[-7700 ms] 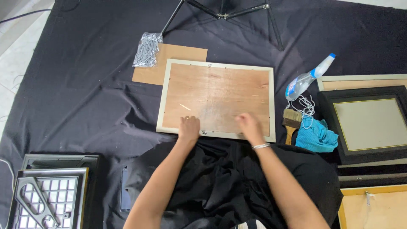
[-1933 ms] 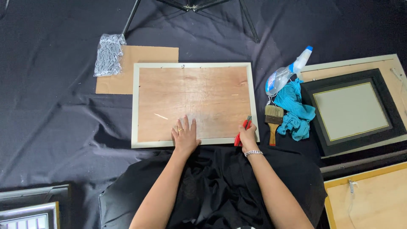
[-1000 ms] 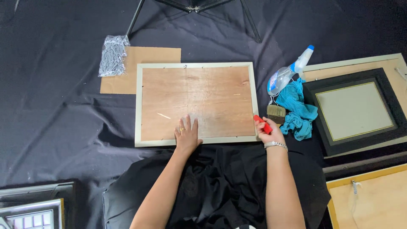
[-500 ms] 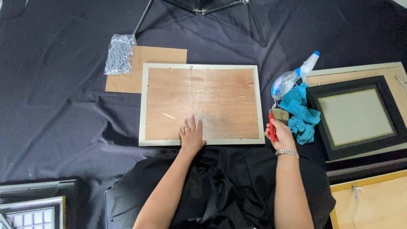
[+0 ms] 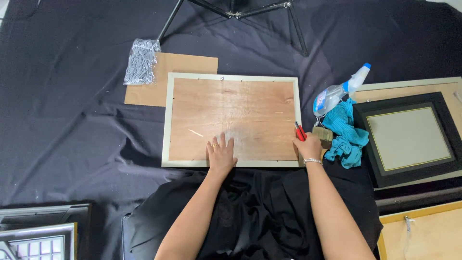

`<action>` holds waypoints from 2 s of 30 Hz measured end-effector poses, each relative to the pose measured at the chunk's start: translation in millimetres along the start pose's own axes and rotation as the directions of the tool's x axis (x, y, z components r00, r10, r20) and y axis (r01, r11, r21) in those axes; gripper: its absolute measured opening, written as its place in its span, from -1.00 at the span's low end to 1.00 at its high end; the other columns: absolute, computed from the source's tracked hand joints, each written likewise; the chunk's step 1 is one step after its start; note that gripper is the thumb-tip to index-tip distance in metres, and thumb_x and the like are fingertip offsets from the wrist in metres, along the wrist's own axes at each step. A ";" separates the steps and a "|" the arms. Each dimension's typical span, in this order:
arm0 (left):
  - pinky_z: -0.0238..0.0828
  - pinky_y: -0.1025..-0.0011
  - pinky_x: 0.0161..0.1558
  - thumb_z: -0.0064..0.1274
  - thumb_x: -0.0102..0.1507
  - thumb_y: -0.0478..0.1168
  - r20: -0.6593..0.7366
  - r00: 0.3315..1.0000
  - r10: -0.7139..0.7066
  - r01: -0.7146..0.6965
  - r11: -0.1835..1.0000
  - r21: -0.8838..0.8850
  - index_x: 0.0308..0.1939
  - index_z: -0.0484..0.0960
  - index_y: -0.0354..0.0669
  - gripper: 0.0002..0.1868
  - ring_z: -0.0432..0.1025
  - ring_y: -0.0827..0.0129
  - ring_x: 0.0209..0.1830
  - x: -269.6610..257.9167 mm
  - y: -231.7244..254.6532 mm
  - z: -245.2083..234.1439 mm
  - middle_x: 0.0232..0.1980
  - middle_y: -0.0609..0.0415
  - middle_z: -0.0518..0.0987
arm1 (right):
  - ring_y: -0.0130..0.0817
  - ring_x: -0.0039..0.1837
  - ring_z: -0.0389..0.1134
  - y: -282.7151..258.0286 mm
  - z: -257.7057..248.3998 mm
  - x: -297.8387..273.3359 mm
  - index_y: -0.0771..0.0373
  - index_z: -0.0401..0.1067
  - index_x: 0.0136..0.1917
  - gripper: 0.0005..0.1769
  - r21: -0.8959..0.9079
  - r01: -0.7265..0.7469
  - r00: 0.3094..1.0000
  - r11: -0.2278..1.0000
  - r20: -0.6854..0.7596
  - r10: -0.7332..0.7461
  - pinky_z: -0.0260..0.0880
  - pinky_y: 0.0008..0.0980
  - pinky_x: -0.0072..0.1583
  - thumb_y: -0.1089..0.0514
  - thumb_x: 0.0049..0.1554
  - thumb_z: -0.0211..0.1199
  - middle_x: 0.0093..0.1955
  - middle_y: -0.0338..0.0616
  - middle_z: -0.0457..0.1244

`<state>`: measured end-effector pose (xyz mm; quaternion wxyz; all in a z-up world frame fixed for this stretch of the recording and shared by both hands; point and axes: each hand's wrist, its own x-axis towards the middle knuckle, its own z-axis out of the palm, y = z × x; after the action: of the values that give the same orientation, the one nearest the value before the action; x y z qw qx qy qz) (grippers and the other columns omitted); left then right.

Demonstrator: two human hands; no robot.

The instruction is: Cleaning glass and assembling a picture into a frame

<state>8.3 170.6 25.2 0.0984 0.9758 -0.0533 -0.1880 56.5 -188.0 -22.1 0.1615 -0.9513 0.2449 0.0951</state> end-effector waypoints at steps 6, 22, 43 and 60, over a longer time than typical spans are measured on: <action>-0.13 -0.27 0.45 0.37 0.08 0.06 -0.025 1.000 0.006 -0.006 1.000 -0.004 0.48 0.24 0.06 -0.05 0.03 -0.27 0.53 -0.6 0.6 1.9 0.58 -0.17 0.12 | 0.08 0.09 0.48 6.3 11.0 11.8 0.15 0.56 0.03 -0.45 -0.155 0.027 0.998 0.988 -0.043 -0.035 0.51 0.06 0.04 -0.32 0.05 0.27 -0.07 0.01 0.43; -0.12 -0.19 0.46 0.38 0.07 0.08 -0.052 0.998 0.016 -0.013 0.998 0.061 0.47 0.26 0.04 -0.04 0.05 -0.26 0.51 -0.1 1.5 4.5 0.57 -0.16 0.15 | 0.15 0.02 0.48 -28.4 3.9 -15.9 0.47 0.41 0.04 -0.55 -0.264 0.267 0.950 0.927 -0.089 -0.299 0.57 -0.03 0.06 0.03 0.09 0.38 -0.03 0.13 0.31; -0.12 -0.20 0.46 0.38 0.04 0.09 -0.089 0.996 0.027 -0.020 0.997 0.074 0.45 0.32 0.05 -0.06 0.11 -0.24 0.48 -1.2 1.6 0.2 0.53 -0.17 0.23 | 0.18 0.12 0.47 0.7 11.8 57.2 0.44 0.50 -0.07 -0.37 -0.191 0.231 0.973 0.954 0.064 -0.222 0.50 0.04 0.11 -0.26 0.07 0.26 -0.06 0.25 0.40; -0.07 -0.15 0.45 0.38 0.05 0.02 -0.040 0.999 -0.034 0.034 0.999 -0.005 0.25 0.31 0.04 -0.22 0.08 -0.04 0.54 3.7 7.7 -26.6 0.53 -0.11 0.17 | 0.06 0.29 0.37 -53.8 19.9 130.5 0.13 0.40 0.22 -0.32 0.275 -0.079 0.995 0.958 -0.036 0.092 0.36 -0.03 0.29 -0.27 -0.01 0.46 0.18 0.01 0.36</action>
<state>21.3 167.2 49.7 0.0982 0.9799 -0.0342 -0.1703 193.7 -193.2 -60.6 0.2808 -0.9104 0.3005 0.0440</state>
